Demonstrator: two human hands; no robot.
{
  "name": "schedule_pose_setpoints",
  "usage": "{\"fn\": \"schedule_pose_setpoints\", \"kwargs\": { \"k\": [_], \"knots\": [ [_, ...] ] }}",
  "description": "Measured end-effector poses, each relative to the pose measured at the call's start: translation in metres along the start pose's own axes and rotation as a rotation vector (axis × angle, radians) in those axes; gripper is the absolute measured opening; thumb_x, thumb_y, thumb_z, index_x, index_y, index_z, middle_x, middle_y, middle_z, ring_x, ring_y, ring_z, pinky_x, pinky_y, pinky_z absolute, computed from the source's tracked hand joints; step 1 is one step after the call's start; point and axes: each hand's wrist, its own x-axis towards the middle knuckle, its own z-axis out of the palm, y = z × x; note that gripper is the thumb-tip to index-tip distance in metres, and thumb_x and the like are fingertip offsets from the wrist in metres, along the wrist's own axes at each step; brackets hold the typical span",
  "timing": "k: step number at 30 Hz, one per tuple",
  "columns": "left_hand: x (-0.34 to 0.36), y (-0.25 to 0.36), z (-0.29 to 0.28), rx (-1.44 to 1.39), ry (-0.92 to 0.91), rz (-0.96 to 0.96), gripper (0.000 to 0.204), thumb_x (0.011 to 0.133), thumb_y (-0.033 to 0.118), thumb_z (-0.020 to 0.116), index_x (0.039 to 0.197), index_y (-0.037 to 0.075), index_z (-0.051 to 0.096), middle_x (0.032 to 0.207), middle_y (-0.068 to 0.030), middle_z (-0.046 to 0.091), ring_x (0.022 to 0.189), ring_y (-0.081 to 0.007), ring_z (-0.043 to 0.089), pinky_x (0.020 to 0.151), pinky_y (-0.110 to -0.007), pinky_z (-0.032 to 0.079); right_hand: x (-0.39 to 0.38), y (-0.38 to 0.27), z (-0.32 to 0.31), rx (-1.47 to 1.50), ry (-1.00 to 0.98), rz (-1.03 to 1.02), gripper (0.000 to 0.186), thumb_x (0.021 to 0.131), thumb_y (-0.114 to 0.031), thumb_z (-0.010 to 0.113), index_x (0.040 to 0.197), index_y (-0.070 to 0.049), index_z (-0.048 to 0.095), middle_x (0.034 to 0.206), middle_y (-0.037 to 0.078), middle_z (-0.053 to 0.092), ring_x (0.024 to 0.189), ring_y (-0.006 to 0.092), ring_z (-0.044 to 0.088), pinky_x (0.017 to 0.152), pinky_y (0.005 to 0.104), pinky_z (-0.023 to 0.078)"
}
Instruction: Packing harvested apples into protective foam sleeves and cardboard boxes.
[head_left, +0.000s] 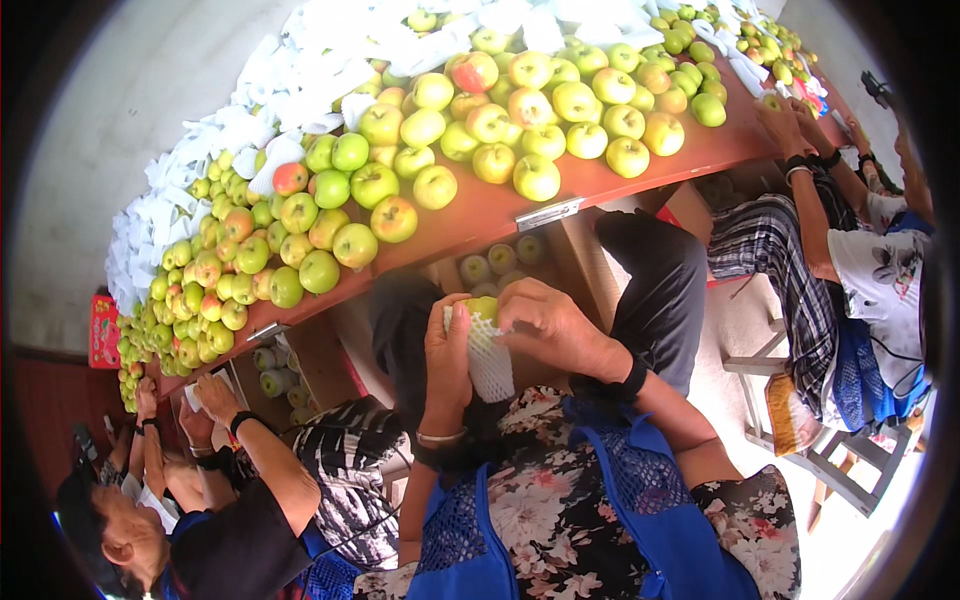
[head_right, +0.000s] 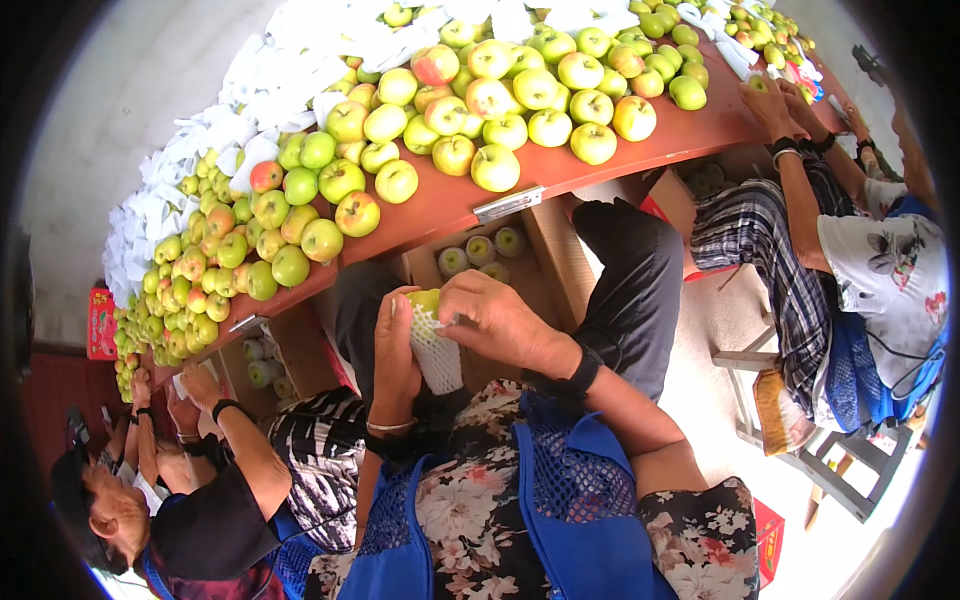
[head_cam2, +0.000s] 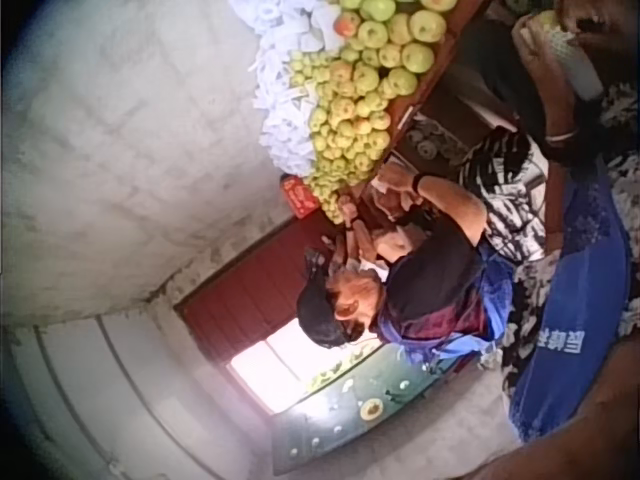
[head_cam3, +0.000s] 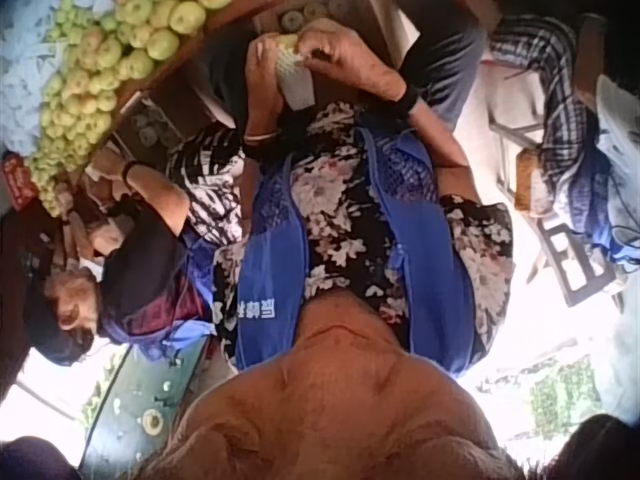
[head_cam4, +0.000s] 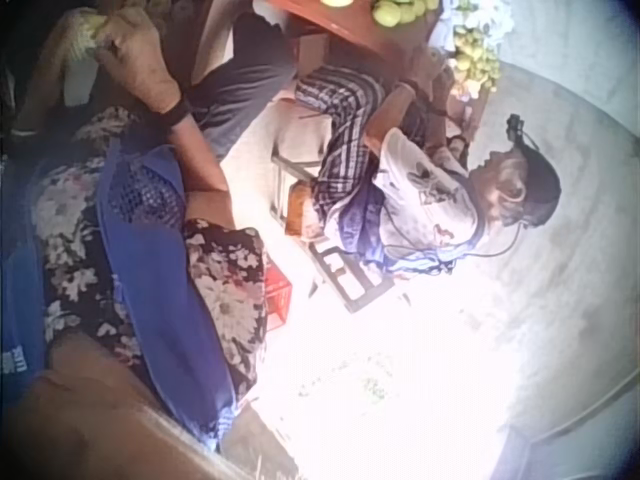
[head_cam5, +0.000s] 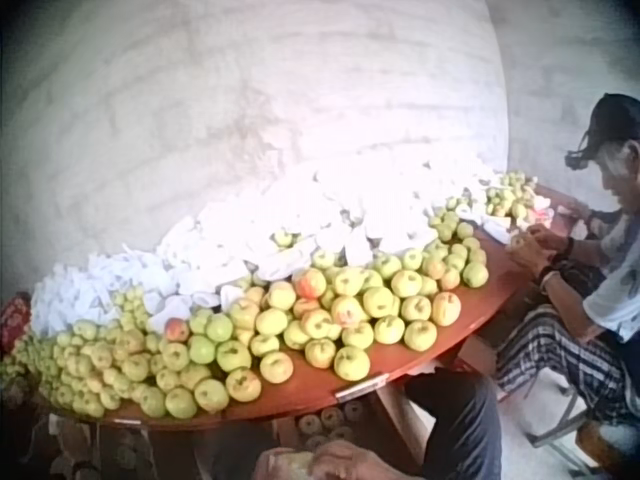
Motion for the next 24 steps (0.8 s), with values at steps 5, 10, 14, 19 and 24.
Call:
{"fn": "schedule_pose_setpoints", "kwargs": {
  "k": [5, 10, 14, 19, 24],
  "knots": [
    [-0.002, -0.003, -0.007, 0.030, -0.039, -0.005, 0.028, 0.098, 0.025, 0.039, 0.114, 0.003, 0.046, 0.099, -0.0063, 0.056, 0.088, -0.0108, 0.056, 0.075, -0.026, 0.047, 0.004, -0.006, 0.003, -0.012, 0.097, -0.068, 0.021, 0.075, -0.003, 0.067, 0.084, -0.007, 0.048, 0.090, 0.009, 0.058, 0.084, 0.0308, 0.057, 0.073, 0.0359, 0.047],
    [-0.008, 0.013, 0.000, 0.031, -0.168, 0.041, 0.052, 0.072, 0.011, 0.073, 0.116, 0.003, 0.046, 0.104, -0.0042, 0.055, 0.094, -0.0125, 0.056, 0.082, -0.026, 0.047, 0.002, -0.003, -0.001, 0.090, 0.107, 0.054, 0.021, 0.078, -0.003, 0.065, 0.085, -0.007, 0.046, 0.090, 0.009, 0.059, 0.084, 0.0296, 0.058, 0.071, 0.0343, 0.047],
    [-0.006, 0.018, 0.000, 0.098, -0.156, -0.033, 0.062, 0.063, 0.008, 0.079, 0.116, 0.003, 0.047, 0.106, -0.0046, 0.055, 0.095, -0.0130, 0.055, 0.084, -0.026, 0.046, 0.002, -0.002, -0.007, 0.190, 0.017, 0.153, 0.020, 0.080, -0.003, 0.064, 0.084, -0.007, 0.045, 0.089, 0.009, 0.059, 0.081, 0.0246, 0.059, 0.069, 0.0314, 0.047],
    [-0.006, 0.013, -0.002, 0.065, -0.174, -0.050, 0.057, 0.065, 0.008, 0.077, 0.114, 0.003, 0.049, 0.113, -0.0072, 0.055, 0.100, -0.0139, 0.054, 0.086, -0.028, 0.045, -0.001, 0.010, -0.008, 0.322, -0.020, 0.175, 0.020, 0.079, -0.003, 0.066, 0.086, -0.006, 0.048, 0.089, 0.005, 0.059, 0.082, 0.0161, 0.059, 0.070, 0.0286, 0.047],
    [-0.004, 0.007, -0.006, 0.174, -0.186, 0.131, 0.063, 0.064, 0.006, 0.073, 0.119, 0.004, 0.044, 0.123, -0.0122, 0.048, 0.106, -0.0171, 0.052, 0.091, -0.031, 0.044, 0.001, 0.013, -0.007, 0.364, -0.004, 0.197, 0.029, 0.079, -0.006, 0.069, 0.103, -0.007, 0.052, 0.104, 0.002, 0.055, 0.095, 0.0133, 0.055, 0.082, 0.0286, 0.046]
  ]
}}
